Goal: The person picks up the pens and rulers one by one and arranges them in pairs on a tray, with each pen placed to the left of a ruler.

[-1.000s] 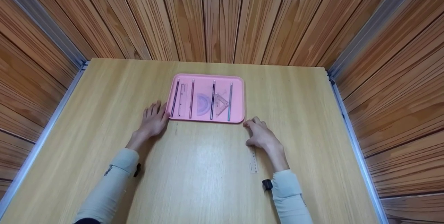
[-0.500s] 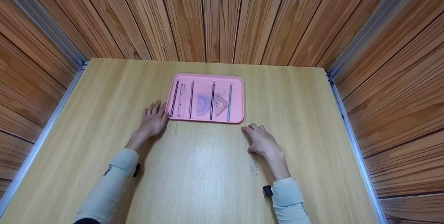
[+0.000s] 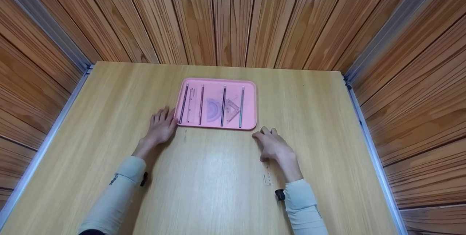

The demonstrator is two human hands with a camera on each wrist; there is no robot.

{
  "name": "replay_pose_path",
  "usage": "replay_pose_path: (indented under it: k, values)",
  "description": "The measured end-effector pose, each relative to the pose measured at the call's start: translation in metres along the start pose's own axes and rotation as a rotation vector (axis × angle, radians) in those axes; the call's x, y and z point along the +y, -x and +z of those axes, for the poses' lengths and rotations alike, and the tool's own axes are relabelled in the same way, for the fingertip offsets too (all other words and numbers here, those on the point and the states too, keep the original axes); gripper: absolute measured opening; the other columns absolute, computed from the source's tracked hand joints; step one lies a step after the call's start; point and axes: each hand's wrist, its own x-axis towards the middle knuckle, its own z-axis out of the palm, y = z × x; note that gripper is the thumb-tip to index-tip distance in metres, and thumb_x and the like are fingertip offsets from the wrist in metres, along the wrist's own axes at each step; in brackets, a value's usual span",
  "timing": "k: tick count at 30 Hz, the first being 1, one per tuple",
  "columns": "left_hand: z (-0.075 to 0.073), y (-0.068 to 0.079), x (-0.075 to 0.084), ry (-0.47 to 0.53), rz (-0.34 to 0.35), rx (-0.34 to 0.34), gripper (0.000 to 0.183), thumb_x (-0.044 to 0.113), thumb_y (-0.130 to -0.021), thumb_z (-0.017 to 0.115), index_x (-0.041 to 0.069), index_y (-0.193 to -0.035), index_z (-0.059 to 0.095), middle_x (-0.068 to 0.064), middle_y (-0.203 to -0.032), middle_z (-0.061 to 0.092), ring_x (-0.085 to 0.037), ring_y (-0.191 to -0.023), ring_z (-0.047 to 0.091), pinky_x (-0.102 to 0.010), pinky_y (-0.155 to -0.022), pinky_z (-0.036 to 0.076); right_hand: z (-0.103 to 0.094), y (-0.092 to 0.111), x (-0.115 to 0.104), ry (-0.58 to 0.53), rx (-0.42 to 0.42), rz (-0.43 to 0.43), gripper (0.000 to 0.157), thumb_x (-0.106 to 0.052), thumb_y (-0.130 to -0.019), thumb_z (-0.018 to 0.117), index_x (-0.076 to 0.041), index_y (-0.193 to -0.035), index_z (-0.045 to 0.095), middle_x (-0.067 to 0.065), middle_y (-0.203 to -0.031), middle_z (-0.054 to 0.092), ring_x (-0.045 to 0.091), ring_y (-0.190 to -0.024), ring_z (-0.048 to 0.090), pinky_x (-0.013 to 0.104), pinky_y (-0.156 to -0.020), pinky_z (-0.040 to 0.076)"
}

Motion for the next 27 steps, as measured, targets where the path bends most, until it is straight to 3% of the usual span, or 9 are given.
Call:
replay_pose_path:
  k: [7, 17, 22, 27]
  values:
    - [-0.001, 0.0, 0.001, 0.012, -0.008, -0.015, 0.06, 0.043, -0.106, 0.021, 0.018, -0.16, 0.018, -0.015, -0.168, 0.005, -0.038, -0.154, 0.001, -0.057, -0.124, -0.004, -0.001, -0.001, 0.004, -0.077, -0.044, 0.033, 0.079, -0.001, -0.065, 0.086, -0.013, -0.137, 0.054, 0.01, -0.115, 0.043, 0.027, -0.098, 0.041, 0.034, -0.075, 0.04]
    - [0.002, 0.0, 0.0, 0.004, -0.007, -0.023, 0.06, 0.044, -0.106, 0.02, 0.019, -0.16, 0.017, -0.014, -0.168, 0.004, -0.037, -0.155, 0.0, -0.056, -0.124, -0.004, 0.002, 0.0, 0.008, -0.184, -0.067, 0.053, 0.061, 0.002, -0.069, 0.082, -0.007, -0.123, 0.055, 0.012, -0.117, 0.038, 0.029, -0.105, 0.047, 0.038, -0.086, 0.045]
    - [0.002, -0.001, 0.0, 0.01, -0.005, -0.024, 0.06, 0.044, -0.106, 0.02, 0.018, -0.16, 0.017, -0.014, -0.168, 0.003, -0.037, -0.155, 0.0, -0.056, -0.124, -0.005, 0.005, 0.001, 0.011, -0.263, -0.04, 0.048, 0.073, 0.005, -0.07, 0.081, -0.006, -0.135, 0.05, 0.015, -0.124, 0.038, 0.032, -0.113, 0.043, 0.042, -0.093, 0.044]
    - [0.002, -0.001, 0.0, 0.004, -0.008, -0.021, 0.059, 0.044, -0.106, 0.02, 0.019, -0.16, 0.018, -0.014, -0.168, 0.004, -0.038, -0.154, 0.001, -0.057, -0.124, -0.004, 0.008, 0.002, 0.014, -0.351, -0.024, 0.071, 0.085, 0.003, -0.074, 0.079, -0.009, -0.148, 0.039, 0.019, -0.133, 0.037, 0.033, -0.111, 0.044, 0.04, -0.09, 0.045]
